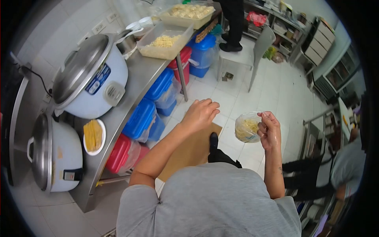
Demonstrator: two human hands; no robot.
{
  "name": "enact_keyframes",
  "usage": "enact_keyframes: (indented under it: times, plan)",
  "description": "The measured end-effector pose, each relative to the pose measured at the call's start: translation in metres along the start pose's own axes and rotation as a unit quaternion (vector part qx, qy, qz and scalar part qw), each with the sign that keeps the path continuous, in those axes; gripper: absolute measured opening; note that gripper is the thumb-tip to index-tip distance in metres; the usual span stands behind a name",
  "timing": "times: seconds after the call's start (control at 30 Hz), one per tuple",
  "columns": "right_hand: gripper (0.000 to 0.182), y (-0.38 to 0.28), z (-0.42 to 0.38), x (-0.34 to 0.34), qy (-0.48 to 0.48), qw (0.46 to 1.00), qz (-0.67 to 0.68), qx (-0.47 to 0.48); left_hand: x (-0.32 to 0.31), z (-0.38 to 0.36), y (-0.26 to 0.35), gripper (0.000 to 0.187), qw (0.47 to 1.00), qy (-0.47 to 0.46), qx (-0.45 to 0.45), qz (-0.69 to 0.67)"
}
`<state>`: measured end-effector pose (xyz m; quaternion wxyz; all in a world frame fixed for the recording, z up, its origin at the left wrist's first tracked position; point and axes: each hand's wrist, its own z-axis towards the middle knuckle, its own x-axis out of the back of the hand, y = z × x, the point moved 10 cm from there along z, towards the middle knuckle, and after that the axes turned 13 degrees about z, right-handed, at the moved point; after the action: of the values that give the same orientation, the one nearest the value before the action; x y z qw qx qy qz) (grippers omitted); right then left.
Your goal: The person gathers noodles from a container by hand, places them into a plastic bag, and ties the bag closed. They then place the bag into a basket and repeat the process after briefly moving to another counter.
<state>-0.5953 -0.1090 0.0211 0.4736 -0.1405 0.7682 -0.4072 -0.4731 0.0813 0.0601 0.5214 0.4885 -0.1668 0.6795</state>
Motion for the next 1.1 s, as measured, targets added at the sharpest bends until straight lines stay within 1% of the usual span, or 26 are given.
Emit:
enact_keyframes:
  times: [0.07,0.17,0.23,0.33,0.37,0.4,0.47,0.53,0.6,0.67,0.7,0.73,0.77,0.83,0.93,1.0,1.03,1.1]
  plan:
    - [0.012,-0.016,0.06,-0.024,-0.035,0.999,0.003,-0.028,-0.001,0.044,-0.038,0.013,0.999,0.012,0.002,0.034]
    - [0.011,-0.036,0.142,-0.069,-0.076,0.995,0.009,-0.058,0.008,0.102,-0.111,0.014,0.995,-0.014,0.064,0.08]
    - [0.011,-0.05,0.196,-0.112,-0.118,0.99,0.018,-0.072,0.033,0.133,-0.163,0.015,0.99,0.022,0.108,0.091]
    - [0.011,-0.062,0.27,-0.183,-0.195,0.976,0.048,-0.09,0.057,0.158,-0.248,0.015,0.973,0.063,0.192,0.109]
    - [0.011,-0.066,0.293,-0.211,-0.238,0.965,0.059,-0.097,0.061,0.168,-0.275,0.015,0.965,0.081,0.219,0.119]
    - [0.011,-0.07,0.313,-0.24,-0.28,0.952,0.073,-0.103,0.059,0.181,-0.294,0.015,0.96,0.071,0.233,0.134]
    - [0.011,-0.074,0.353,-0.298,-0.334,0.933,0.082,-0.104,0.061,0.207,-0.335,0.015,0.951,0.05,0.255,0.169]
    - [0.011,-0.066,0.39,-0.353,-0.375,0.916,0.101,-0.104,0.032,0.231,-0.384,0.018,0.947,-0.012,0.269,0.177]
    - [0.011,-0.044,0.419,-0.404,-0.429,0.887,0.102,-0.139,-0.005,0.259,-0.426,0.019,0.934,-0.066,0.293,0.192]
    - [0.013,-0.017,0.444,-0.443,-0.398,0.901,0.085,-0.15,-0.061,0.277,-0.466,0.022,0.954,-0.082,0.227,0.18]
    - [0.014,-0.001,0.455,-0.457,-0.382,0.907,0.074,-0.161,-0.087,0.28,-0.471,0.021,0.952,-0.1,0.195,0.214]
    - [0.014,0.013,0.47,-0.471,-0.377,0.908,0.067,-0.17,-0.098,0.286,-0.463,0.019,0.946,-0.118,0.161,0.254]
    - [0.013,0.029,0.485,-0.483,-0.372,0.909,0.062,-0.179,-0.113,0.289,-0.47,0.019,0.933,-0.184,0.163,0.263]
    - [0.012,0.063,0.515,-0.494,-0.357,0.909,0.054,-0.209,-0.11,0.292,-0.448,0.017,0.892,-0.324,0.167,0.267]
    - [0.01,0.126,0.565,-0.485,-0.296,0.92,0.003,-0.257,-0.051,0.292,-0.422,0.013,0.921,-0.266,0.196,0.205]
    - [0.009,0.174,0.592,-0.465,-0.281,0.909,-0.044,-0.306,0.002,0.29,-0.421,0.013,0.959,-0.122,0.232,0.112]
    - [0.009,0.187,0.598,-0.457,-0.273,0.9,-0.071,-0.331,0.027,0.286,-0.422,0.013,0.965,-0.046,0.249,0.064]
    - [0.01,0.195,0.608,-0.455,-0.273,0.898,-0.044,-0.342,0.056,0.282,-0.432,0.013,0.954,-0.013,0.298,-0.023]
